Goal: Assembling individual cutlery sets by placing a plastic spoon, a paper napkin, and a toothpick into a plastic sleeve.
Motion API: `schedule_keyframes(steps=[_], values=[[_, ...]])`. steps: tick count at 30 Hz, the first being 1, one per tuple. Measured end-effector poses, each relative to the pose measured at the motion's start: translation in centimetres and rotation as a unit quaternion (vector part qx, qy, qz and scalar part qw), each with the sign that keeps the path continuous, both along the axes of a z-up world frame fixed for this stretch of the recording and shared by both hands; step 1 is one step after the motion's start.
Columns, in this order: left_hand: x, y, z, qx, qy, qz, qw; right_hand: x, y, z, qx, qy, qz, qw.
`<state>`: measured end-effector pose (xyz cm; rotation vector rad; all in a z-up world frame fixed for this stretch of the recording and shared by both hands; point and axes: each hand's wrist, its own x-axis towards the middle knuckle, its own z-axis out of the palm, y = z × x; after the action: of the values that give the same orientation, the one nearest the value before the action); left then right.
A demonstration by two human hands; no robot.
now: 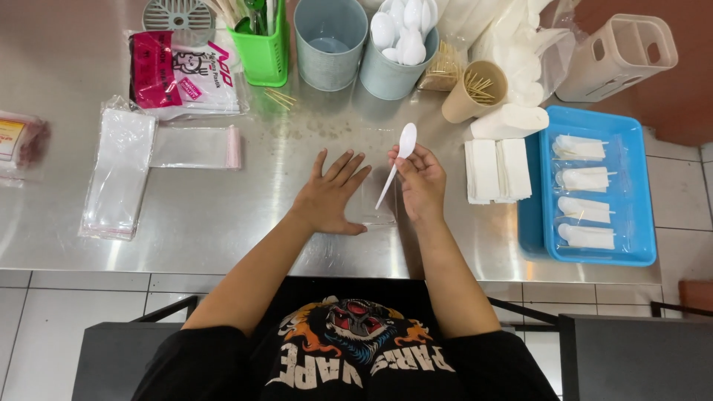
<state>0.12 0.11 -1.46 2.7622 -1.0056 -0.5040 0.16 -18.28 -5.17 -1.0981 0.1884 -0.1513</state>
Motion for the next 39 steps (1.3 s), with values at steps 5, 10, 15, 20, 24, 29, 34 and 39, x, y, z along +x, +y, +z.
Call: schedule_keyframes(steps=[5, 10, 15, 20, 24, 29, 34, 39], values=[[-0.1, -0.1, 0.1, 0.0, -0.005, 0.002, 1.0, 0.0, -0.6, 0.8, 0.113, 0.033, -0.006, 0.993], [-0.2, -0.1, -0.2, 0.005, -0.009, 0.002, 1.0, -0.6, -0.6, 2.1, 0.107, 0.012, -0.015, 0.994], [-0.1, -0.1, -0.4, 0.007, -0.007, 0.0, 1.0, -1.5, -0.3, 4.4, 0.011, -0.103, -0.082, 0.991], [-0.2, -0.1, -0.4, 0.002, -0.01, 0.001, 1.0, -2.8, 0.3, 6.2, 0.007, -0.136, -0.101, 0.986], [-0.1, -0.2, -0.2, 0.013, -0.015, -0.002, 1.0, -4.2, 1.3, 9.0, -0.019, -0.187, -0.123, 0.974], [-0.2, -0.2, -0.3, 0.022, -0.014, -0.003, 1.0, -4.7, 1.6, 10.3, -0.034, -0.199, -0.122, 0.972], [-0.1, -0.2, -0.6, 0.029, -0.011, -0.006, 1.0, -4.4, 1.3, 10.2, -0.091, -0.142, -0.066, 0.984], [-0.1, -0.3, -1.2, 0.005, -0.018, 0.007, 1.0, -5.3, -0.4, 7.9, -0.129, 0.029, 0.072, 0.989]])
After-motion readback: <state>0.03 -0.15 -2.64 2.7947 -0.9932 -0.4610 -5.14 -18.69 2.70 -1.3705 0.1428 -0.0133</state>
